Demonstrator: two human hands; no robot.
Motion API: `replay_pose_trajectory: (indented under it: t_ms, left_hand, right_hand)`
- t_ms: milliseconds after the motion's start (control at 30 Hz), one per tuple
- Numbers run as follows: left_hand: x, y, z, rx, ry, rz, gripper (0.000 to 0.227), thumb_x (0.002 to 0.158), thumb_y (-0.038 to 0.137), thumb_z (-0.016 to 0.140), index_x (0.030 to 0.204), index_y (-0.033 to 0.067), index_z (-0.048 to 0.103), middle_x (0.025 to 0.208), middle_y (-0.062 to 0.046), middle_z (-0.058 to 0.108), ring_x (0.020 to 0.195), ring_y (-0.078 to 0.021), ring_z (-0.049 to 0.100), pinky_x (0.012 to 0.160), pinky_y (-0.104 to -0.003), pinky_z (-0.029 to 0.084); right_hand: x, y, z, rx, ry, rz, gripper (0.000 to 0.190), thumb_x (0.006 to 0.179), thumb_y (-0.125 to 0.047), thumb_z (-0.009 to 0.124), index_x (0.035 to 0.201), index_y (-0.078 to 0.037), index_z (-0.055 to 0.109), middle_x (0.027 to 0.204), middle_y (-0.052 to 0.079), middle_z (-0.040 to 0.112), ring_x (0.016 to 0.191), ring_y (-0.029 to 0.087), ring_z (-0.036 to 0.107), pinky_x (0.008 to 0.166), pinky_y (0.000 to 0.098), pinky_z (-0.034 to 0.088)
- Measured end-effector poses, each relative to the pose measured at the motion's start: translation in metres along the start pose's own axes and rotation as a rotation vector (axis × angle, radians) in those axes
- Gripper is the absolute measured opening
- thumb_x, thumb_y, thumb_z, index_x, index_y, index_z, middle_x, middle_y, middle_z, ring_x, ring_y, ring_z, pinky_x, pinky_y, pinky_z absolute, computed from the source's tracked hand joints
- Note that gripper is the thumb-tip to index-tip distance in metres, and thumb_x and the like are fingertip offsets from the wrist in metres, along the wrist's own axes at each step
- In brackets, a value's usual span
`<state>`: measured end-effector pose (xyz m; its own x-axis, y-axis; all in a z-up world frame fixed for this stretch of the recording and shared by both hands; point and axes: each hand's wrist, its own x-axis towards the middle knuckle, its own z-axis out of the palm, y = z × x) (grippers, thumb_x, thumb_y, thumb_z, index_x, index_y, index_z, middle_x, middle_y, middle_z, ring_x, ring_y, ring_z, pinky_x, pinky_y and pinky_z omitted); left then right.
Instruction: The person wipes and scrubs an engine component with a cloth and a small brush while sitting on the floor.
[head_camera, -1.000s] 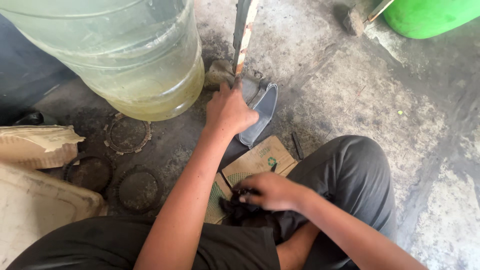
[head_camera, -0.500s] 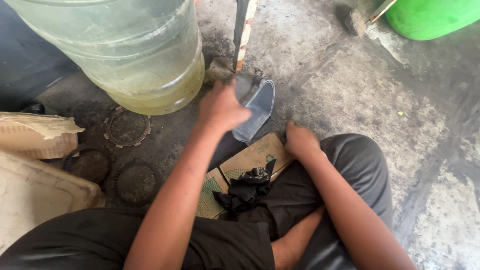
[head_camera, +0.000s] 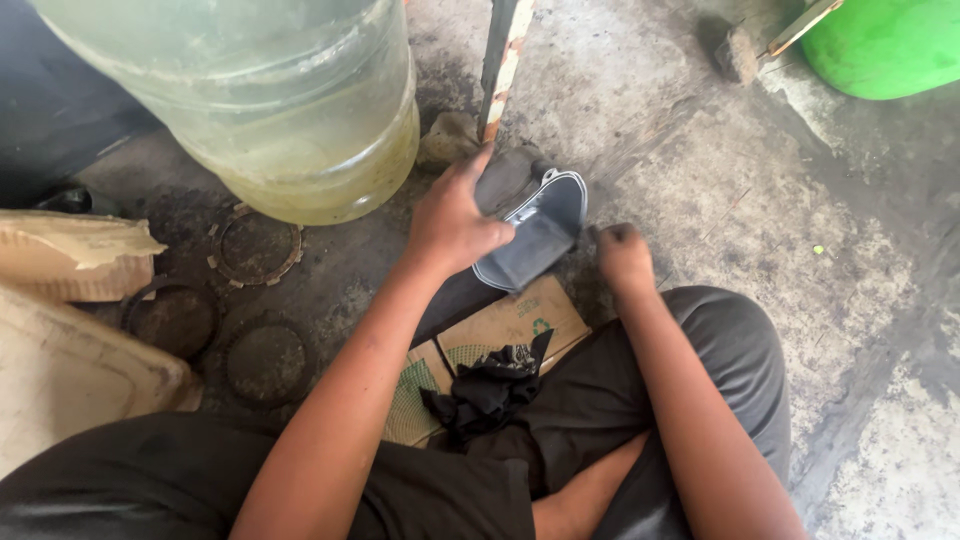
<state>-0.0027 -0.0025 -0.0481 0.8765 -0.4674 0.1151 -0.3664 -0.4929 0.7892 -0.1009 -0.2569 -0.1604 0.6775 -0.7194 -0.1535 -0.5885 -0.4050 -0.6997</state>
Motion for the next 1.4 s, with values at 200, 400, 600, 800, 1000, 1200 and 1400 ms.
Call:
replay_pose_trajectory:
  t_ms: [200,400,600,800,1000,1200,1400]
  left_hand:
    - [0.007,-0.015,0.018,-0.685,-0.086,-0.008,0.09,0.06,0.011,0.069,0.148,0.0006,0.053,0.124,-0.015,0.07,0.112,-0.0241,0.068,0.1,-0.031,0.052]
    - [0.0,-0.027,0.019,-0.936,-0.149,-0.137,0.095,0.056,0.007,0.064,0.15,0.0029,0.051,0.109,-0.011,0.067,0.089,-0.0185,0.065,0.077,-0.027,0.055]
    - [0.001,-0.03,0.019,-0.925,-0.167,-0.085,0.095,0.059,0.006,0.06,0.153,0.0047,0.051,0.123,-0.008,0.067,0.103,-0.0172,0.062,0.091,-0.024,0.051]
    - [0.011,-0.025,0.005,-0.776,-0.174,0.001,0.099,0.054,0.007,0.061,0.152,0.0085,0.051,0.133,-0.009,0.066,0.121,-0.0196,0.062,0.106,-0.023,0.046]
    - [0.013,-0.024,-0.016,-0.735,-0.188,-0.024,0.103,0.052,0.003,0.061,0.153,0.016,0.052,0.135,-0.011,0.064,0.121,-0.0223,0.062,0.104,-0.027,0.05]
    - [0.015,-0.01,-0.041,-0.48,-0.167,-0.11,0.103,0.052,0.001,0.066,0.151,0.0231,0.052,0.142,-0.008,0.064,0.103,-0.0157,0.072,0.083,-0.027,0.058]
    - [0.012,0.029,-0.04,0.168,-0.236,-0.377,0.087,0.073,0.014,0.075,0.154,0.0379,0.052,0.126,-0.008,0.077,0.099,-0.0218,0.076,0.094,-0.032,0.058]
  right_hand:
    - [-0.007,-0.034,-0.029,0.994,-0.39,0.331,0.048,0.096,-0.038,0.046,0.125,-0.005,0.064,0.113,0.012,0.073,0.106,0.03,0.069,0.096,0.0481,0.055]
    - [-0.032,-0.057,-0.043,1.171,-0.42,0.132,0.046,0.096,-0.03,0.047,0.129,0.0,0.059,0.123,0.017,0.065,0.117,0.031,0.062,0.108,0.0494,0.048]
    - [-0.025,-0.05,-0.04,1.233,-0.328,0.155,0.046,0.094,-0.031,0.049,0.127,-0.001,0.058,0.122,0.018,0.065,0.117,0.031,0.064,0.108,0.0493,0.05]
    - [-0.021,-0.046,-0.028,1.113,-0.399,0.148,0.047,0.101,-0.04,0.044,0.132,-0.007,0.054,0.13,0.012,0.064,0.117,0.025,0.064,0.105,0.0465,0.05]
    - [-0.015,-0.026,-0.014,0.779,-0.525,0.028,0.048,0.102,-0.042,0.04,0.139,-0.013,0.048,0.12,0.014,0.062,0.102,0.027,0.063,0.086,0.0456,0.051]
    - [0.005,0.009,0.012,0.202,-0.478,-0.446,0.05,0.119,-0.034,0.038,0.158,-0.003,0.034,0.151,0.024,0.043,0.137,0.039,0.043,0.11,0.0507,0.035]
    - [-0.024,-0.032,0.001,-0.131,-0.203,-0.22,0.045,0.106,-0.036,0.045,0.111,-0.003,0.076,0.122,0.024,0.067,0.109,0.042,0.067,0.098,0.046,0.05]
